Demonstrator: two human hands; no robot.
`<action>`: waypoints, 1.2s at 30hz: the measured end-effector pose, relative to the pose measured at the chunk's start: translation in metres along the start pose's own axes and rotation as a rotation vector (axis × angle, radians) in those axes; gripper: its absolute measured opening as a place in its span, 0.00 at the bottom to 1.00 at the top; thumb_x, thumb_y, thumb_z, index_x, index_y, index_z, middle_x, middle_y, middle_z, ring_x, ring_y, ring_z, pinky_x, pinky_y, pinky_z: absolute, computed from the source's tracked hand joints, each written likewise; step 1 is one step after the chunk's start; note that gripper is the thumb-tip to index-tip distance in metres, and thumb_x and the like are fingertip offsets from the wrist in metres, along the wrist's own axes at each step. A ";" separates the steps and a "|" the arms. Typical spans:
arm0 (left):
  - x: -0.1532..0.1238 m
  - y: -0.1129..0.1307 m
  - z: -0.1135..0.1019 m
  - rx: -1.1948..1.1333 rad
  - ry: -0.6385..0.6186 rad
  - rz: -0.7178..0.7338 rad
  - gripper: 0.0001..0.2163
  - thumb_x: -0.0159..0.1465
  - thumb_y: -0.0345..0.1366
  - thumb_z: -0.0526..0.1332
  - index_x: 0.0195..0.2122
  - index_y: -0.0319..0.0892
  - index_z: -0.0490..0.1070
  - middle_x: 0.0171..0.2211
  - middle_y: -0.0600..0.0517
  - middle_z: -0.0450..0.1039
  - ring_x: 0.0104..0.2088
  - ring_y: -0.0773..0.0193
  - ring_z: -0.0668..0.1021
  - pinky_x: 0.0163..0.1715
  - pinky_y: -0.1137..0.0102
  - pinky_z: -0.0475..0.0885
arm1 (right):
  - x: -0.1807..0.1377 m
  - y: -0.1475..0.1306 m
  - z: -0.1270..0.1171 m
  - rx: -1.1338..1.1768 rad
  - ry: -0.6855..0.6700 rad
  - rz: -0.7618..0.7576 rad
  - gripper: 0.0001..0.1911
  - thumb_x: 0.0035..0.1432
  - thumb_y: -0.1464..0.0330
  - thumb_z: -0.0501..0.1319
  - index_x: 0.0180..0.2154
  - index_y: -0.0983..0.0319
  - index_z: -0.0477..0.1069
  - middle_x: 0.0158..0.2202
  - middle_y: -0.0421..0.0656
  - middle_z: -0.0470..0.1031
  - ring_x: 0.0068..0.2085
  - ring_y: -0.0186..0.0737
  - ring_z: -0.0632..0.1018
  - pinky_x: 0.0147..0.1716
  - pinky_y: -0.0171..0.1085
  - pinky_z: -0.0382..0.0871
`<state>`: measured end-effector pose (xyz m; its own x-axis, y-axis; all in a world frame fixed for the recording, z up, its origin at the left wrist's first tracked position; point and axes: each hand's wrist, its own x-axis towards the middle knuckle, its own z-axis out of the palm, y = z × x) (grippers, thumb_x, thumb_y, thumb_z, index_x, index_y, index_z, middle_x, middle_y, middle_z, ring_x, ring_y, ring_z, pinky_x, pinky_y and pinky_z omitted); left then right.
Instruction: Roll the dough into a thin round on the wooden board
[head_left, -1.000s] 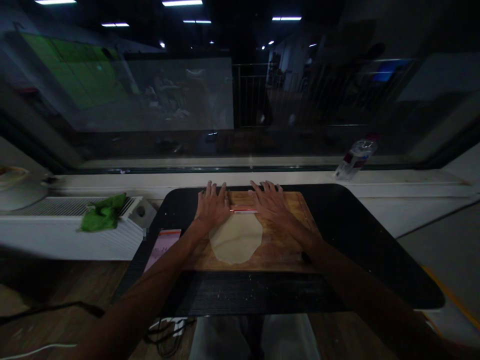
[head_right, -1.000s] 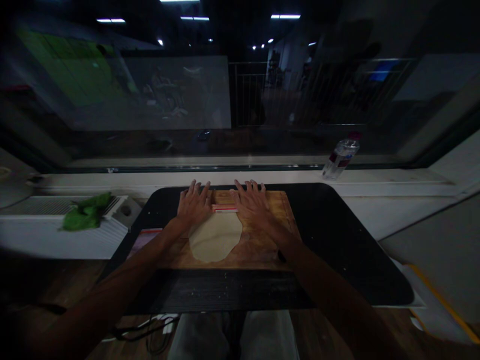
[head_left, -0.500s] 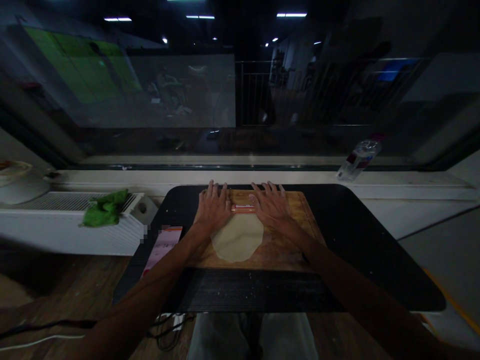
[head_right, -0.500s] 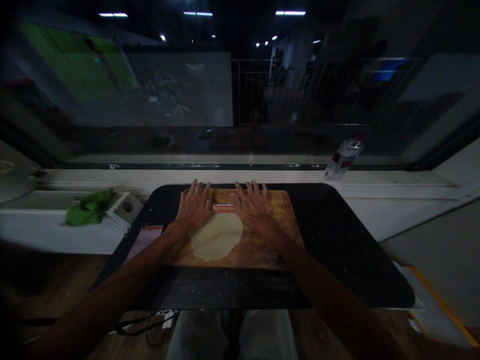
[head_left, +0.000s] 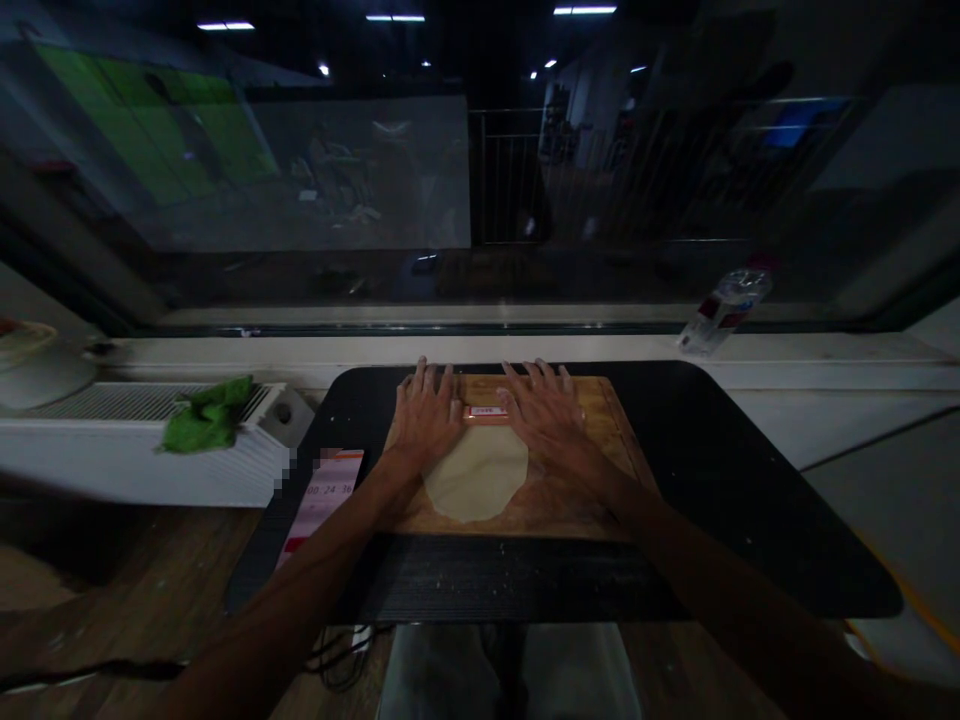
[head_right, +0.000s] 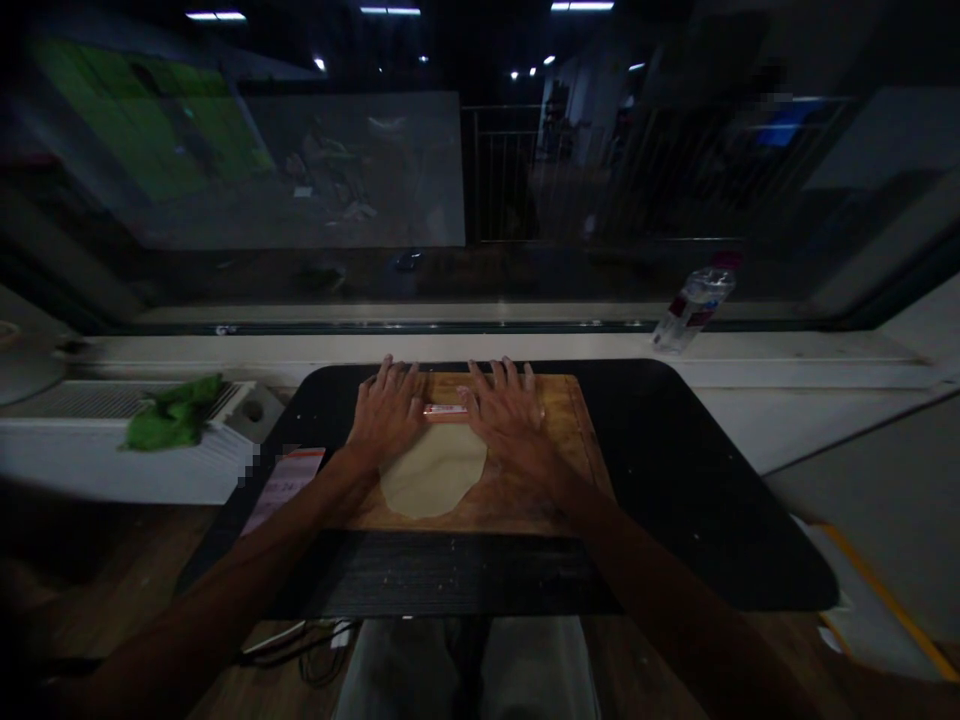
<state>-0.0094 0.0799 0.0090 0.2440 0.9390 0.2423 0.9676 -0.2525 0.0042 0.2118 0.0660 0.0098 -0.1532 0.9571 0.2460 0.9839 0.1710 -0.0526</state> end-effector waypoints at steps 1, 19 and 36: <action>0.001 0.000 -0.001 0.002 -0.007 -0.001 0.31 0.79 0.41 0.49 0.80 0.38 0.62 0.80 0.36 0.62 0.84 0.44 0.54 0.77 0.46 0.60 | 0.001 0.000 0.000 0.002 -0.004 0.004 0.34 0.85 0.52 0.42 0.82 0.54 0.59 0.79 0.52 0.66 0.81 0.60 0.59 0.79 0.65 0.44; 0.013 -0.008 0.001 -0.017 -0.072 0.059 0.29 0.80 0.40 0.47 0.78 0.40 0.66 0.78 0.37 0.66 0.83 0.43 0.59 0.75 0.45 0.64 | -0.015 -0.018 -0.007 0.029 -0.076 0.072 0.37 0.85 0.54 0.39 0.84 0.63 0.52 0.81 0.56 0.62 0.81 0.59 0.60 0.79 0.61 0.49; -0.001 -0.006 -0.030 -0.136 0.059 -0.052 0.21 0.79 0.36 0.53 0.70 0.43 0.72 0.66 0.37 0.77 0.67 0.46 0.78 0.65 0.52 0.76 | -0.049 0.013 -0.036 -0.014 -0.159 -0.016 0.23 0.82 0.71 0.51 0.70 0.62 0.74 0.64 0.57 0.76 0.63 0.54 0.76 0.63 0.45 0.69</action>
<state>-0.0178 0.0737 0.0381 0.1853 0.9373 0.2952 0.9602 -0.2365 0.1483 0.2357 0.0135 0.0317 -0.1801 0.9795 0.0902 0.9823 0.1839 -0.0358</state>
